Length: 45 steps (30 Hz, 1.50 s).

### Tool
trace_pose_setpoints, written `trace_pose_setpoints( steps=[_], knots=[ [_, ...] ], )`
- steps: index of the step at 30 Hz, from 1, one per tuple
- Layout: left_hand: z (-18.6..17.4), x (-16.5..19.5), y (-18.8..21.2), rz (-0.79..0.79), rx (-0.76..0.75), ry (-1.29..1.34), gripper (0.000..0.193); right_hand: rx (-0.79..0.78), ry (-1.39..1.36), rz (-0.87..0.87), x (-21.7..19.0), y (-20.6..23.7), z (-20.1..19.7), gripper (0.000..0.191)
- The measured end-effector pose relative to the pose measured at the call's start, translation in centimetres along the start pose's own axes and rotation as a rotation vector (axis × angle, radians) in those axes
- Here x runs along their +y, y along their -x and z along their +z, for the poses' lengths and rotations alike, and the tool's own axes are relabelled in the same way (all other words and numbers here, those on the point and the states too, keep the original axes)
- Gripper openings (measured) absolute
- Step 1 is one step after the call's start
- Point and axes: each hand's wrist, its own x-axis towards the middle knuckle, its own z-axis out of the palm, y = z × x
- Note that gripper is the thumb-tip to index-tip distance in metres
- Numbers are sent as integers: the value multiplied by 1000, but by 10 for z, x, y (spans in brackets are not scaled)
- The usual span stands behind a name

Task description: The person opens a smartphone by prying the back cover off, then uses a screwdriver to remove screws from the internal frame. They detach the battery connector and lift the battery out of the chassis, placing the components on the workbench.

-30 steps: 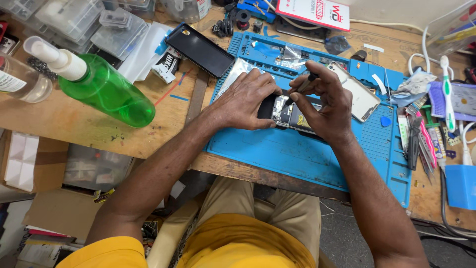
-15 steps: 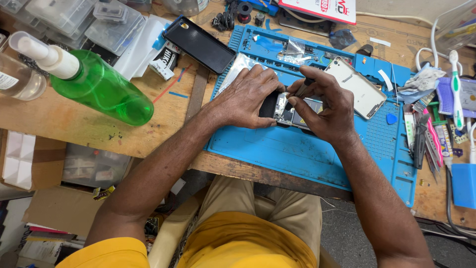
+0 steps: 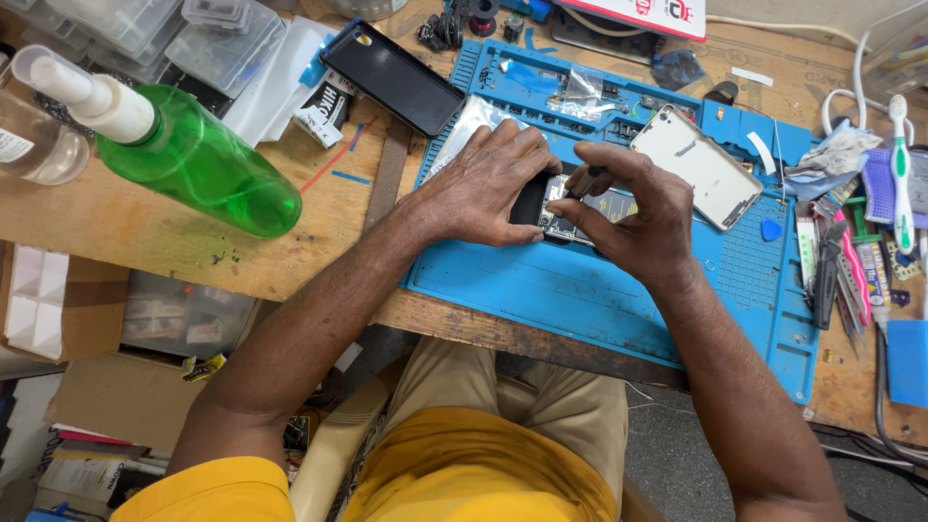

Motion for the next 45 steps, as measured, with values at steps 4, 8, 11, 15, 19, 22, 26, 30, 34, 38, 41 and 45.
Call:
trace_pose_setpoints(
  steps=[4, 8, 11, 15, 19, 22, 26, 30, 34, 38, 41, 45],
  knots=[
    [1, 0, 0, 6, 4, -14, 83, -93, -64, 22, -4, -3, -5, 59],
    [-1, 0, 1, 30, 27, 3, 81, -132, -63, -27, -8, -8, -11, 65],
    [-4, -2, 3, 69, 63, 89, 78, -119, -115, 31, -11, -8, -14, 60],
    [-6, -8, 3, 183, 97, 539, 69, -142, -95, 3, -9, -7, -17, 62],
    [4, -3, -3, 119, -1, 1089, 59, -100, -97, -25, -8, -4, -18, 56],
    [8, 5, -8, 140, 24, 1173, 67, -109, -181, -30, -8, -2, -18, 56],
    [0, 12, -11, 120, -47, 1105, 77, -107, -232, -2, -10, 1, -18, 58],
    [-11, 11, -25, 39, -252, 1231, 75, -69, -100, -87, -9, 2, -18, 63],
    [-7, 14, -39, 167, -135, 740, 70, -100, -294, 62, -11, 0, -16, 65],
    [-13, 3, -34, 58, -241, 1007, 62, -74, -139, 178, -30, -1, -11, 70],
    [-16, -3, -20, 87, -326, 1403, 68, 7, -7, 210, -47, -1, 1, 69],
    [-12, -2, -9, 135, -182, 1160, 71, 129, 132, 235, -65, 2, 19, 68]
  ],
)
